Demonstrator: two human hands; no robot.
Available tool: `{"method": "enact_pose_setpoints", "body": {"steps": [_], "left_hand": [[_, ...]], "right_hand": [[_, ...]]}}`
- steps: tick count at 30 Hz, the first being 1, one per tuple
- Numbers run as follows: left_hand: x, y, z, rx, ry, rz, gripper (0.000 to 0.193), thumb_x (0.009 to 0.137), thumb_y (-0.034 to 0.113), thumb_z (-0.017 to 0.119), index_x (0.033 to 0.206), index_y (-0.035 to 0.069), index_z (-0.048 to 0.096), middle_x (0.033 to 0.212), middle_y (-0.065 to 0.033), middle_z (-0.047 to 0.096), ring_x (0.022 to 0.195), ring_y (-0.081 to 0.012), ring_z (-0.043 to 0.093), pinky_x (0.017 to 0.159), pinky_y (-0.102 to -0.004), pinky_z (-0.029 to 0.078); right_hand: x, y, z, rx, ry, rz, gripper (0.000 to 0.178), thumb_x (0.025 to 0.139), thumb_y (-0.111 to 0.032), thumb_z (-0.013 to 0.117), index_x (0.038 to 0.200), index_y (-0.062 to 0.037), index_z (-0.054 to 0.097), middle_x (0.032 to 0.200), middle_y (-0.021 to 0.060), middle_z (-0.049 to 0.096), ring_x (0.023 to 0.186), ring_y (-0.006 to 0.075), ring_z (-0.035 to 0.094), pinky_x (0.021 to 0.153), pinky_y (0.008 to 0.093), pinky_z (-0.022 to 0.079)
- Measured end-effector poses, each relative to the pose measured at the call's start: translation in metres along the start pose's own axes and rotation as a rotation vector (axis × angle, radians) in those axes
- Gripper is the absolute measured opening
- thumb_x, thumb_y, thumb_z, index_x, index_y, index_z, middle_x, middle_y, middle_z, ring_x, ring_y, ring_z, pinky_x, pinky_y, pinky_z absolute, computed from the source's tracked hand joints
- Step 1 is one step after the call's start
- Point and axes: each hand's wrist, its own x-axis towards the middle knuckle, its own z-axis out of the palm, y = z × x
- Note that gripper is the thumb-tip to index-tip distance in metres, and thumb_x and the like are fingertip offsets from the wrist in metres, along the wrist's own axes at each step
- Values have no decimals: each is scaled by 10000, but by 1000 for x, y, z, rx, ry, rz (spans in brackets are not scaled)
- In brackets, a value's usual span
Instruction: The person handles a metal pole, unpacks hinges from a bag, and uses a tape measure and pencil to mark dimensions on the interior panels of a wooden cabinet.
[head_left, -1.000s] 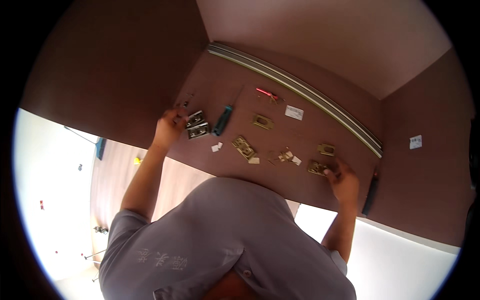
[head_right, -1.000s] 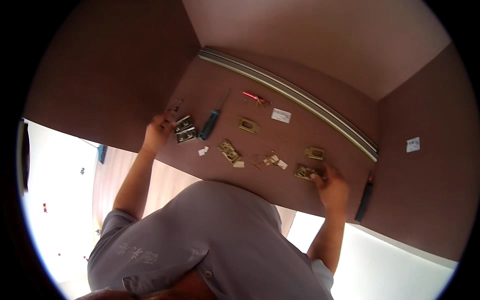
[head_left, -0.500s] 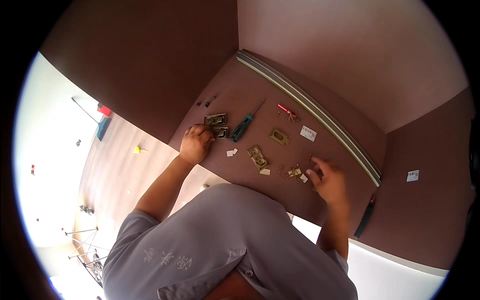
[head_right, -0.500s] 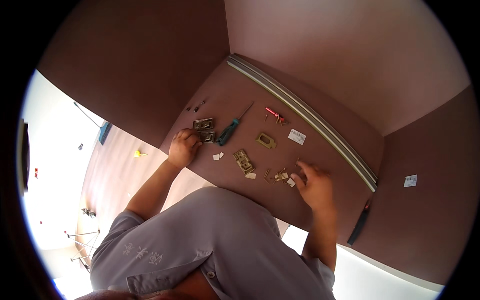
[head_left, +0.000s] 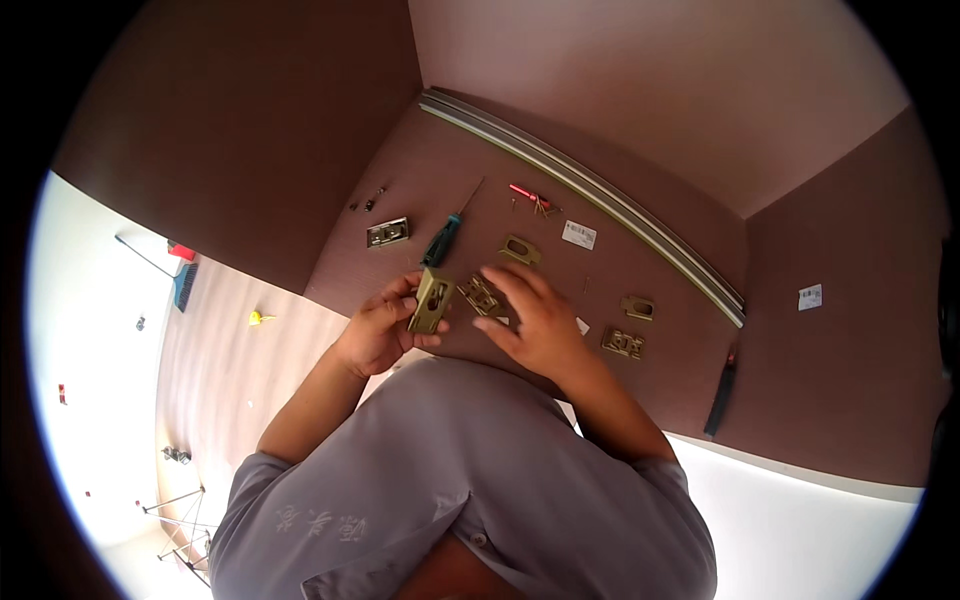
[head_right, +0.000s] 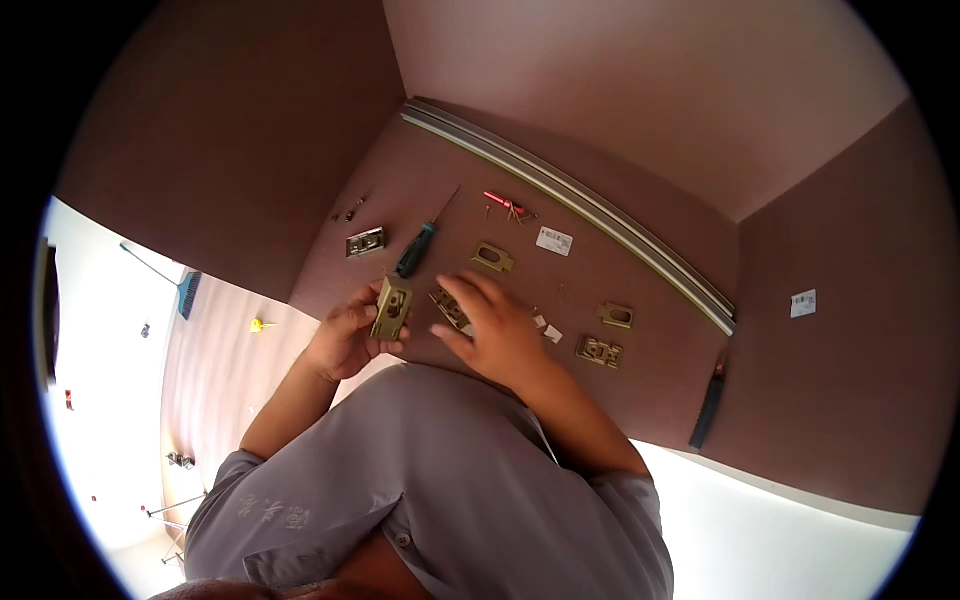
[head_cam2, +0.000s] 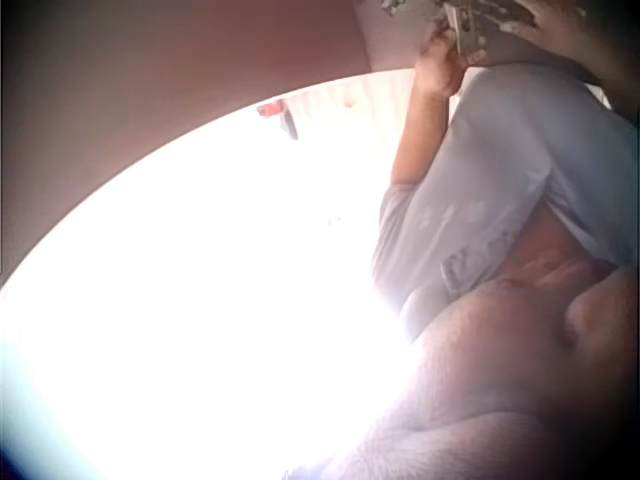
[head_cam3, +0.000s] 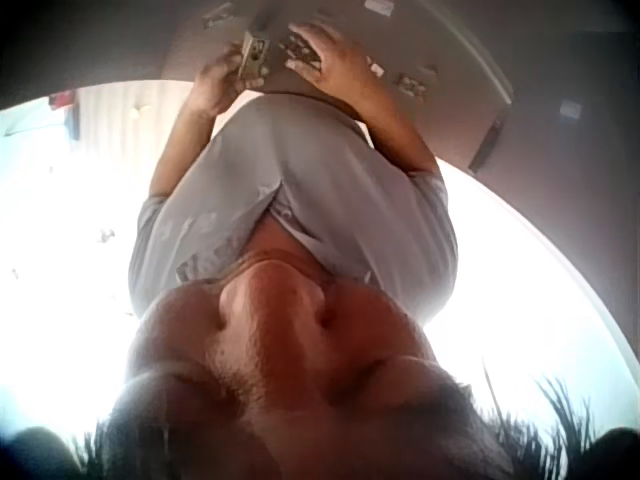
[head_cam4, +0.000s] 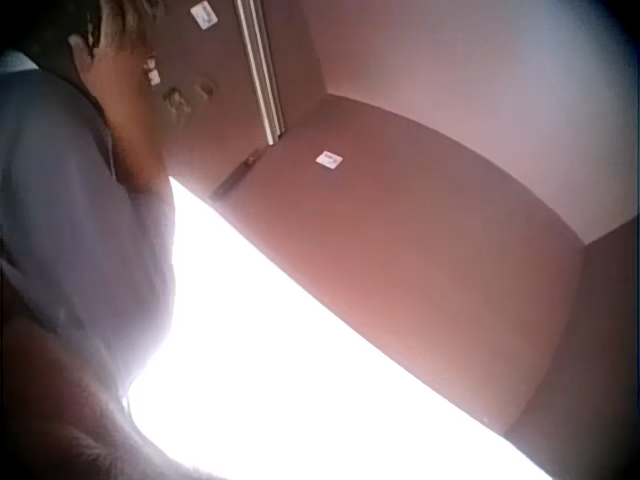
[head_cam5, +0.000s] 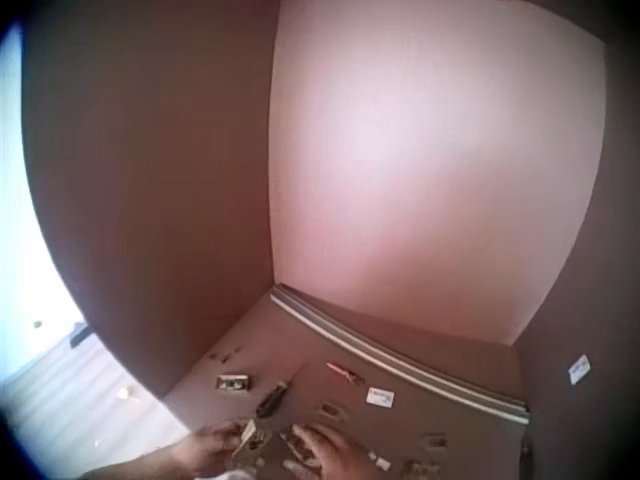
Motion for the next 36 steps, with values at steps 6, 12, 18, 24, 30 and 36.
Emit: {"method": "enact_pose_setpoints", "body": {"steps": [6, 12, 18, 24, 30, 36], "left_hand": [[-11, -11, 21, 12, -15, -173, 361, 1028, 285, 485, 1249, 16, 580, 1109, -82, 649, 871, -182, 651, 722, -323, 538], [-17, -15, 36, 461, 37, -166, 565, 1123, 491, 302, 1071, 33, 629, 898, -35, 638, 679, -109, 540, 597, -259, 440], [-7, -27, 42, 789, -17, -88, 582, 1119, 483, 318, 1053, 4, 641, 829, -66, 629, 635, -128, 536, 597, -282, 453], [-3, -21, 65, 1145, -153, 187, 445, 1103, 367, 452, 1057, -35, 638, 868, -209, 671, 812, -378, 665, 771, -436, 529], [1, -8, 74, 1127, -259, 51, 468, 1121, 348, 399, 1160, -50, 641, 945, -208, 687, 895, -321, 668, 838, -389, 520], [7, -20, 65, 1014, -178, -13, 531, 1140, 386, 323, 1193, -42, 633, 907, -98, 656, 874, -180, 598, 827, -347, 498]], "right_hand": [[8, -11, 22, 96, -254, -27, 369, 865, -365, 779, 1103, -91, 709, 1022, 66, 667, 898, 282, 692, 753, 408, 571], [-5, -17, 14, 96, -327, 29, 334, 883, -331, 766, 1073, -60, 722, 955, 85, 683, 858, 289, 696, 714, 397, 567], [-29, -2, 5, 110, -177, -32, 355, 873, -268, 781, 1143, -48, 710, 1034, 118, 706, 850, 308, 706, 744, 393, 578], [-60, -9, -9, -30, -132, -7, 367, 873, -246, 789, 1177, -60, 703, 1088, 116, 710, 936, 292, 713, 792, 389, 592], [-81, -7, -7, -63, -27, -9, 384, 878, -224, 785, 1203, -40, 692, 1113, 143, 699, 959, 304, 710, 828, 391, 594], [-75, -6, -4, 7, -42, 78, 412, 863, -173, 775, 1230, -17, 675, 1101, 149, 700, 942, 315, 709, 803, 387, 593]]}}
